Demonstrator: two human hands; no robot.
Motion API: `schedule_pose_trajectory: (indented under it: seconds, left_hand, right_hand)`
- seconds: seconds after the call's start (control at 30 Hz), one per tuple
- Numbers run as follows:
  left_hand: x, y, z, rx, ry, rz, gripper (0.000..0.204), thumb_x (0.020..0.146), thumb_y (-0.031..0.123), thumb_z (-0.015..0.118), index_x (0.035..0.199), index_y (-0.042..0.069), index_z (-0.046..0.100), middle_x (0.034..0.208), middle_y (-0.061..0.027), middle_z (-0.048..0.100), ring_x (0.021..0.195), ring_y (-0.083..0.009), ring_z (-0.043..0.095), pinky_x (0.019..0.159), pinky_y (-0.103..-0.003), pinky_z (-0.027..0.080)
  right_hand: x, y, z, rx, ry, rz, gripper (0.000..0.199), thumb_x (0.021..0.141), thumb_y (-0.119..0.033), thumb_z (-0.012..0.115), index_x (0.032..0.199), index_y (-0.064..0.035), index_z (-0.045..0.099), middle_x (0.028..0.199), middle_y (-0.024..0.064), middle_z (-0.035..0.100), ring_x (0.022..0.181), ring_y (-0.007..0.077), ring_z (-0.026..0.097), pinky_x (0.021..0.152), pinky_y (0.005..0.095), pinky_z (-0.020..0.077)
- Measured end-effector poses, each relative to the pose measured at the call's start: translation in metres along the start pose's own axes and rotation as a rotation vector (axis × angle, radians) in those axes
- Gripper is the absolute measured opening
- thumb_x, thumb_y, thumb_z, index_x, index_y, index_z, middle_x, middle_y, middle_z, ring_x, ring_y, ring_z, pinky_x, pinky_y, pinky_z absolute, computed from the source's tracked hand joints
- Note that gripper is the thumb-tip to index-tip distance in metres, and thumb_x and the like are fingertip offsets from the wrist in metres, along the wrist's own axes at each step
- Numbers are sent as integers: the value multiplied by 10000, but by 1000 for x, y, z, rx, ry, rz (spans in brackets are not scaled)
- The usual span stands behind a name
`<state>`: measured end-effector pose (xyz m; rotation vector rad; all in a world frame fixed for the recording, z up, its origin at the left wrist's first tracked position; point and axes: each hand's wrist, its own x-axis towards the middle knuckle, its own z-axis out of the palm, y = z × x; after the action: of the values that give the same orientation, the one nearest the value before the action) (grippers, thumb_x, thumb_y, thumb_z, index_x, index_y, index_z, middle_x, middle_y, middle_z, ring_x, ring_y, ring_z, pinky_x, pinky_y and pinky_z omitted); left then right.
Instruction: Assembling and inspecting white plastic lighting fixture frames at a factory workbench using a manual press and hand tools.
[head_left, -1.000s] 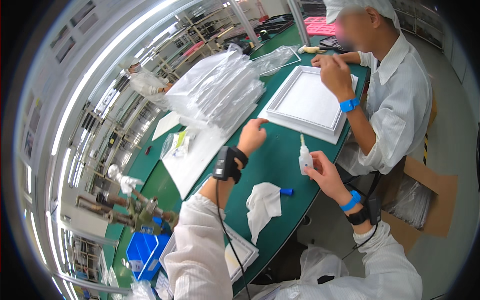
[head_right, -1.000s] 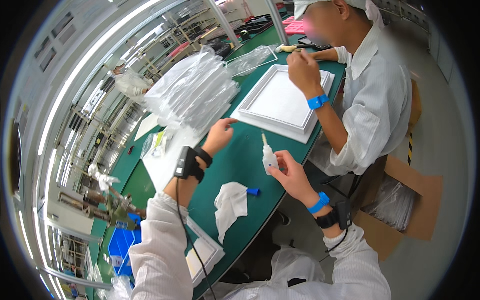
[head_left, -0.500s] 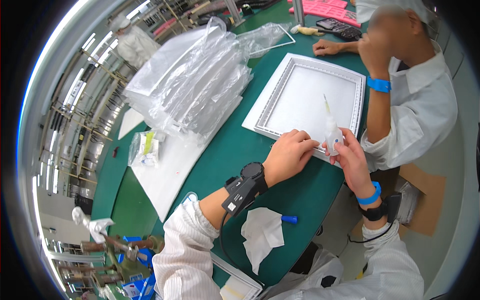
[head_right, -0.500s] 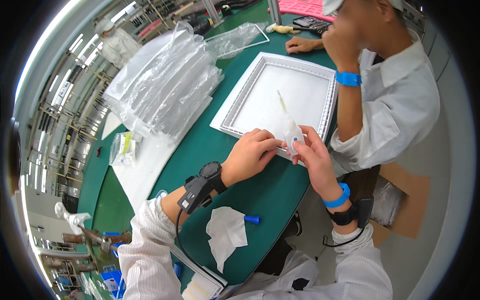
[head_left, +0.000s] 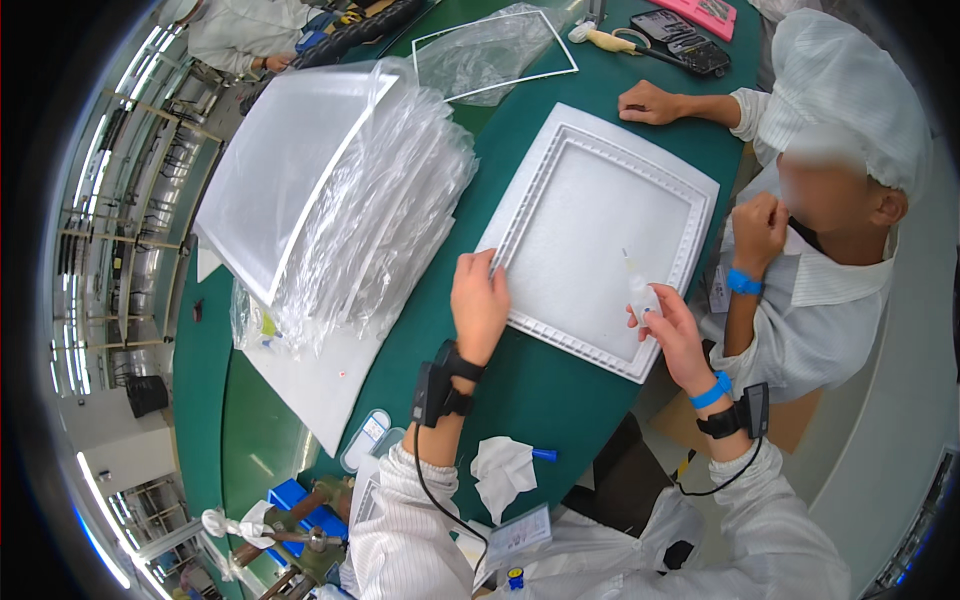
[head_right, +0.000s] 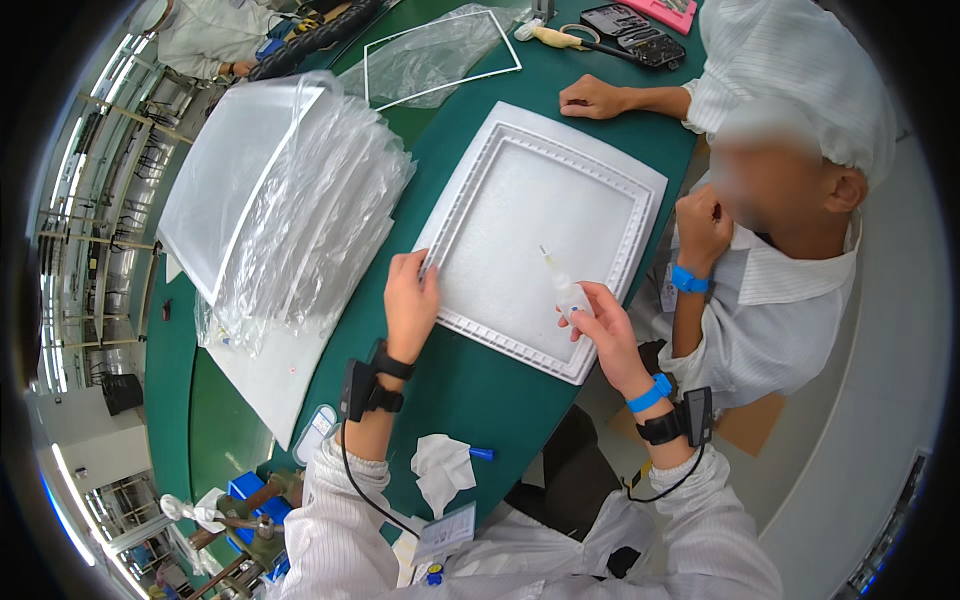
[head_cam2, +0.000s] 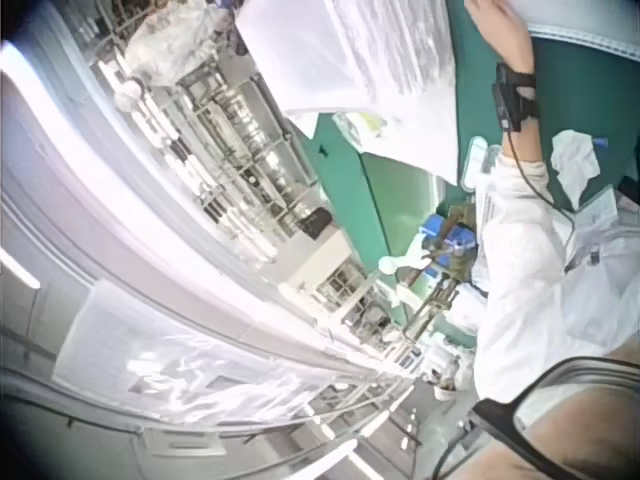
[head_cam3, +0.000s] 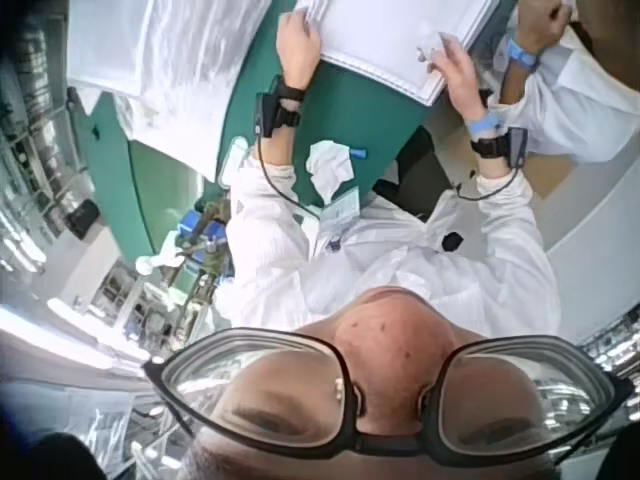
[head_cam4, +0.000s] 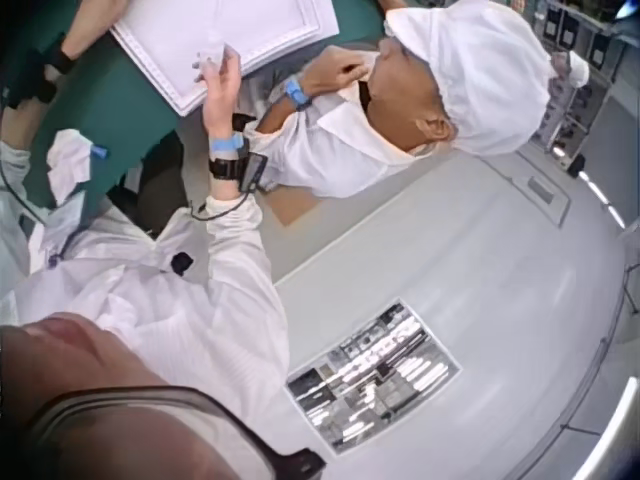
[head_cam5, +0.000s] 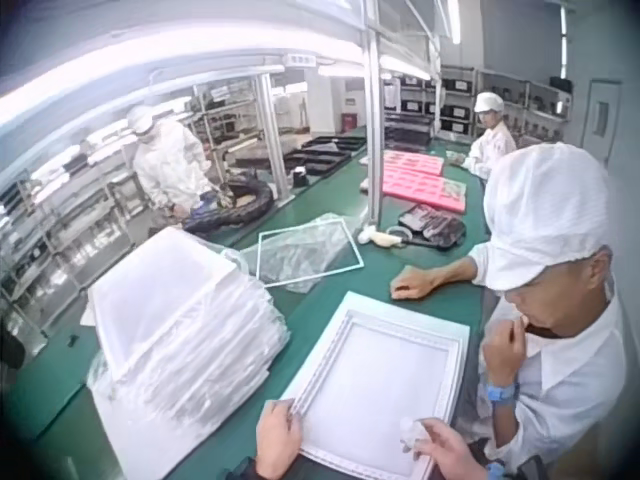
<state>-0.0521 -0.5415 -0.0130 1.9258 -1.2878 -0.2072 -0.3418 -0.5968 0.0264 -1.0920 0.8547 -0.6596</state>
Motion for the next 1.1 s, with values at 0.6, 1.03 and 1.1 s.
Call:
schedule_pose_trajectory:
  seconds: [0.6,1.03,1.1]
  left_hand:
    - [88,35,32,248,-43,55,494,838,161,689,1294,26,554,1248,-225,540,1137,-405,534,922,-485,450]
    - [158,35,73,205,-198,40,344,813,181,777,1138,172,663,1264,-144,525,1127,-346,561,905,-417,487]
    - [158,43,69,116,-202,-42,336,826,173,775,1141,157,660,1255,-131,525,1105,-334,592,859,-392,523]
  right_hand:
    - [87,-25,-79,216,146,-53,383,956,-103,555,1320,-27,465,1065,66,580,863,118,543,760,256,455]
    - [145,-52,-95,654,129,103,369,952,-93,570,1307,-14,507,951,47,586,833,117,557,777,245,473]
    - [154,-59,-105,643,129,116,356,950,-89,571,1293,-15,512,921,37,575,802,109,550,731,233,465]
